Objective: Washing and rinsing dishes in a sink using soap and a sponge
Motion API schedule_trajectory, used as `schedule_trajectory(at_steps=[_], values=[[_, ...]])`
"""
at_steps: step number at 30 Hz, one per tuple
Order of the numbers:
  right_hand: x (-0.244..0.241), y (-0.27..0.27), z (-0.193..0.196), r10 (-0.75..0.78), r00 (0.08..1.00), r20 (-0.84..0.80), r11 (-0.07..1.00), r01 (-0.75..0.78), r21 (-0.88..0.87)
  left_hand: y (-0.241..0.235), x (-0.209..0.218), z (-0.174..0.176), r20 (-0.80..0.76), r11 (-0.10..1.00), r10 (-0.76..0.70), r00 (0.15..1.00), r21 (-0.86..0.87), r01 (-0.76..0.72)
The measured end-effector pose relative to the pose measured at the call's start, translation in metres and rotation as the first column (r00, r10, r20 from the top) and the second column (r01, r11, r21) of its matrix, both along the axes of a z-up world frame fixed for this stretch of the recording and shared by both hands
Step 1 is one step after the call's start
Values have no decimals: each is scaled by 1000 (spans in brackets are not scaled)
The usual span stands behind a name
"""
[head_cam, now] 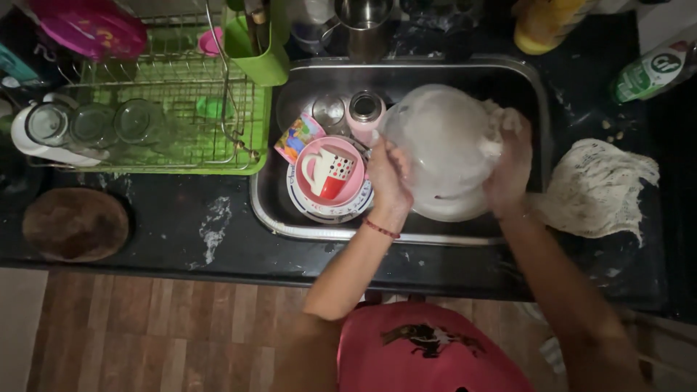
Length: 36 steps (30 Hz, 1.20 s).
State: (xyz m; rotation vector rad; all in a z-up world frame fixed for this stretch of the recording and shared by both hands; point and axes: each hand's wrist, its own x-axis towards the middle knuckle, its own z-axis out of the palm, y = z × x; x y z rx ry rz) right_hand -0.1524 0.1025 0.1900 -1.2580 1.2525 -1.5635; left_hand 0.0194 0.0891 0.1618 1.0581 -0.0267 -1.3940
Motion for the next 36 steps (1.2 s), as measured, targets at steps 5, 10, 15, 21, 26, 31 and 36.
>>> schedule_trajectory(at_steps=[5,10,15,21,26,31,36], values=[[21,8,23,-112,979,-171,937,47,-346,1,-2,19,-158,998,56,986,-16,-60],[11,6,-25,-323,848,-421,829,39,-557,1,-6,4,-165,997,34,986,-66,-45],[21,14,-73,-409,596,-691,876,44,-480,12,-13,41,5,984,-47,999,-170,47],[52,-1,21,-444,272,-854,812,-279,-512,14,-28,-25,672,835,92,735,-455,311],[1,-59,33,-2,377,-926,934,-330,-136,36,-13,15,348,779,-443,826,-307,547],[-48,-105,-19,58,380,-923,949,-308,-67,23,24,-12,498,805,-194,845,-411,427],[-54,-80,-88,510,279,-814,787,230,572,1,70,3,294,989,64,954,-147,-21]])
